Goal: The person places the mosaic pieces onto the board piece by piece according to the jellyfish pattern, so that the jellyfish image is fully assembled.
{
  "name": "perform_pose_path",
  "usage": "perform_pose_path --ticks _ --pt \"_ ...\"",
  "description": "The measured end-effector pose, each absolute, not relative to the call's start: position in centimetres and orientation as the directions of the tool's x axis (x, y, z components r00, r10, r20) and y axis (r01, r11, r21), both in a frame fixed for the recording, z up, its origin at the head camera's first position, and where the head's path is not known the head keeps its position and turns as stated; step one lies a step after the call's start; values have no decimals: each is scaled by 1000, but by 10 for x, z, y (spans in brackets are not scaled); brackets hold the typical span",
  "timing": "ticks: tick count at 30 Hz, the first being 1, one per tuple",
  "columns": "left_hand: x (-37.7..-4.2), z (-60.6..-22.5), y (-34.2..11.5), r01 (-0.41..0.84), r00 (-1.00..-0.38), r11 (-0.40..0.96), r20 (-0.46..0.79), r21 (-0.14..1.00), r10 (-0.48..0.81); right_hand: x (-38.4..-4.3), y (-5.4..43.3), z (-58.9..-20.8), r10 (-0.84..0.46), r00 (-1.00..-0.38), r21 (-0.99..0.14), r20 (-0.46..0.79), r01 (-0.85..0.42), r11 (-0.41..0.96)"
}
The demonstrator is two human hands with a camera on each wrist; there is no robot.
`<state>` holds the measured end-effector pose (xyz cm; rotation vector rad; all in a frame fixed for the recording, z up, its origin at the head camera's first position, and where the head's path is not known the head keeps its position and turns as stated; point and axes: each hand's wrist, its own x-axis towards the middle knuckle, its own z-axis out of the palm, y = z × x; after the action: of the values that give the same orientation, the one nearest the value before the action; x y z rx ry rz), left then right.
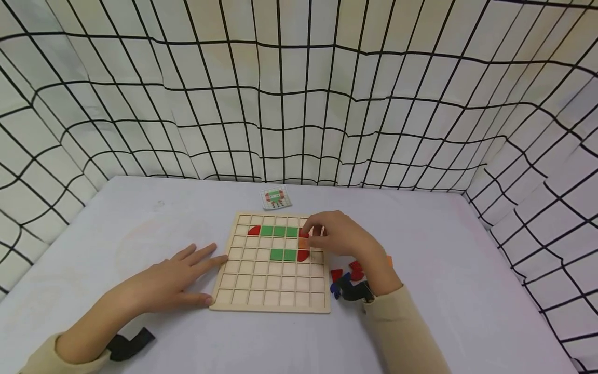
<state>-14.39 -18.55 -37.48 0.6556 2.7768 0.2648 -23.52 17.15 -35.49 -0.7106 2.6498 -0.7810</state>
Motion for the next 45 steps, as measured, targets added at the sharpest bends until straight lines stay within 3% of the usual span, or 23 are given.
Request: perform_pose_path --ticks 8,15,35,45 --pt "-144 -375 -186 399 -864 886 -228 235 450 -237 206 -352 -461 -877 -547 -135 -322 772" --pt "-145 -377 -186 397 -864 888 -233 232 447 -237 232 -348 -375 -900 -488 -223 -230 842" --pt "-143 -377 -185 409 -860 880 -218 242 460 -230 270 -345 -150 -902 -309 -404 -20 951" --pt "-144 -378 -187 402 -864 884 -221 237 453 -230 271 -353 -107 -870 -318 -481 59 946"
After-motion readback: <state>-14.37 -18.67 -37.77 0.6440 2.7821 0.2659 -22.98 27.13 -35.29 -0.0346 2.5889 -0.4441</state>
